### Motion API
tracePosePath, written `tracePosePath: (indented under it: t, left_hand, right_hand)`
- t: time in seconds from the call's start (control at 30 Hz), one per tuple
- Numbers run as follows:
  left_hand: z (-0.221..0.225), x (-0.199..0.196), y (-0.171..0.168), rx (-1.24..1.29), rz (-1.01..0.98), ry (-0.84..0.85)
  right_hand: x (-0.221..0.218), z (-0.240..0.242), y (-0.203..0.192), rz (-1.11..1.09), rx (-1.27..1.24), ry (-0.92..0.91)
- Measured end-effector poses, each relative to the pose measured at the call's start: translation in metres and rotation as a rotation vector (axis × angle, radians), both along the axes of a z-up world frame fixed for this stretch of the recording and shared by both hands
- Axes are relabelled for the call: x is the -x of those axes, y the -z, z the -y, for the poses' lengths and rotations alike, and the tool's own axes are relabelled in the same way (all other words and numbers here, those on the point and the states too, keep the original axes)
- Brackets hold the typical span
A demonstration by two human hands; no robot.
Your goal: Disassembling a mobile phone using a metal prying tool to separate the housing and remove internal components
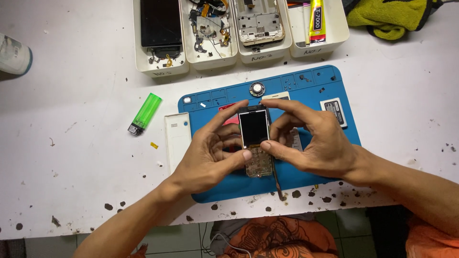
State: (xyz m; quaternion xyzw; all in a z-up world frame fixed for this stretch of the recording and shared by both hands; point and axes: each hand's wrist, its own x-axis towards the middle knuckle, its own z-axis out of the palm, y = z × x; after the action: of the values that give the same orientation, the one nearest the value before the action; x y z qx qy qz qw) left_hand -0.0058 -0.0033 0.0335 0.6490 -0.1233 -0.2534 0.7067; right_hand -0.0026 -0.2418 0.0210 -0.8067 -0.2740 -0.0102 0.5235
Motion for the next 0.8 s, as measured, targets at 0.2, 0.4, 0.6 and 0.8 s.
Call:
tracePosePath:
  t: [0.2, 0.4, 0.6, 0.8]
  left_hand:
    - [0.001, 0.001, 0.012, 0.058, -0.029, -0.032]
    - [0.001, 0.001, 0.011, 0.096, -0.038, -0.043]
    - [-0.001, 0.0, 0.01, 0.097, -0.052, -0.02]
    - [0.0, -0.001, 0.008, 0.092, -0.047, -0.024]
  right_hand:
    - [-0.001, -0.001, -0.005, -0.226, -0.059, -0.038]
    - [0.0, -0.001, -0.007, -0.471, -0.111, -0.026]
    - [0.002, -0.003, -0.005, -0.528, -0.165, 0.0]
    - [0.001, -0.002, -0.004, -0.506, -0.152, -0.026]
